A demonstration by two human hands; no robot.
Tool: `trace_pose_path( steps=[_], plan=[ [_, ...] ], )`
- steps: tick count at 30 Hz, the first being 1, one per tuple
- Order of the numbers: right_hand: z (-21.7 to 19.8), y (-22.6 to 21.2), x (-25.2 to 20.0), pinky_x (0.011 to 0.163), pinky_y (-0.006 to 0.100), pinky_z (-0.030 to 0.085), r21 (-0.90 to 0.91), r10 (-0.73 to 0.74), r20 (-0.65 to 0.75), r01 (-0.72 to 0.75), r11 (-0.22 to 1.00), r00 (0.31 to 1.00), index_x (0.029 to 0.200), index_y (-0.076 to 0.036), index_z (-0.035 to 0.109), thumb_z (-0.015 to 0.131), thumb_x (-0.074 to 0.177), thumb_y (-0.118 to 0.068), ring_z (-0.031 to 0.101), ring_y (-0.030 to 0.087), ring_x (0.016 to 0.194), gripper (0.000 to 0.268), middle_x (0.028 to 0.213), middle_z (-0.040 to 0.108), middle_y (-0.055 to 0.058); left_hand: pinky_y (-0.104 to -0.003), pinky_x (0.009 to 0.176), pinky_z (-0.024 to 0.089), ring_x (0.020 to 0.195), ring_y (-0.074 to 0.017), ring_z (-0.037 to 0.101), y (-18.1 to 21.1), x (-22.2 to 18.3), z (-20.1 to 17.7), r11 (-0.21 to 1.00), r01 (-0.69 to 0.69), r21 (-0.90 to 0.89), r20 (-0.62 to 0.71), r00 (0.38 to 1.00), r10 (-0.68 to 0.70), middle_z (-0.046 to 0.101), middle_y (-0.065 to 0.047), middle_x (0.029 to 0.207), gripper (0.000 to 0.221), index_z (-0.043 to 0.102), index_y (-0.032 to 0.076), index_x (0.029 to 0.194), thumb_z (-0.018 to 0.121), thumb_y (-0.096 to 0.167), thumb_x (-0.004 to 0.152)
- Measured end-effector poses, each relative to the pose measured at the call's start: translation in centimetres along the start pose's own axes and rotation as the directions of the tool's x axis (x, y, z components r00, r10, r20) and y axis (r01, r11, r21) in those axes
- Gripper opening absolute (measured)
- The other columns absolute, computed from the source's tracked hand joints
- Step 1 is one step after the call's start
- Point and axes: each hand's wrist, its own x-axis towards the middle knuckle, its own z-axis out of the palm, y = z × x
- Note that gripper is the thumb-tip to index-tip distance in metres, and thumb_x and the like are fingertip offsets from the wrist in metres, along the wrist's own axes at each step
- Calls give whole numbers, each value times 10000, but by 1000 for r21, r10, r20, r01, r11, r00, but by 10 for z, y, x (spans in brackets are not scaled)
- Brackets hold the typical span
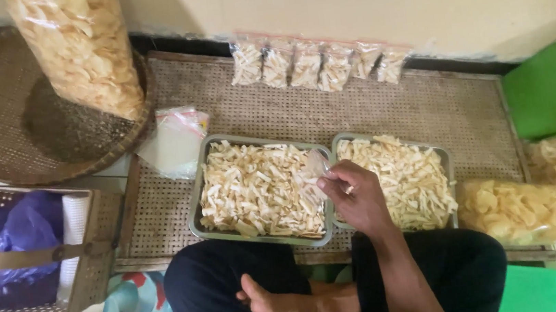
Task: Manually filling small plastic bags with chips from trays on the floor.
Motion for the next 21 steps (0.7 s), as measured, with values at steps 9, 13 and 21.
trace_pose_path(
  steps=[9,13,21],
  plan=[
    [-1,-35,2,666,291,559,-63,-92,187,106,992,978,1041,-34,771,740,921,-112,693,192,801,147,950,720,84,-415,782,591,1104,-262,567,-135,31,-47,517,856,-15,-655,383,-652,504,-125,1307,350,425,118,1271,515,292,981],
    [3,-49,-3,647,380,555,-43,-54,274,68,997,960,808,-48,757,715,915,-65,683,286,674,116,801,711,115,-783,1013,388,1488,-496,233,-184,17,-74,390,785,-481,-418,186,-889,185,-335,1553,827,161,23,1578,499,541,1030],
    [13,-28,-20,673,419,572,-288,192,317,-98,952,929,864,-135,654,708,937,-162,716,306,733,95,762,661,58,-577,882,549,1026,-307,589,-287,-33,-159,406,761,-506,-438,178,-881,565,-140,1111,333,578,32,1184,639,282,973]
  ],
)
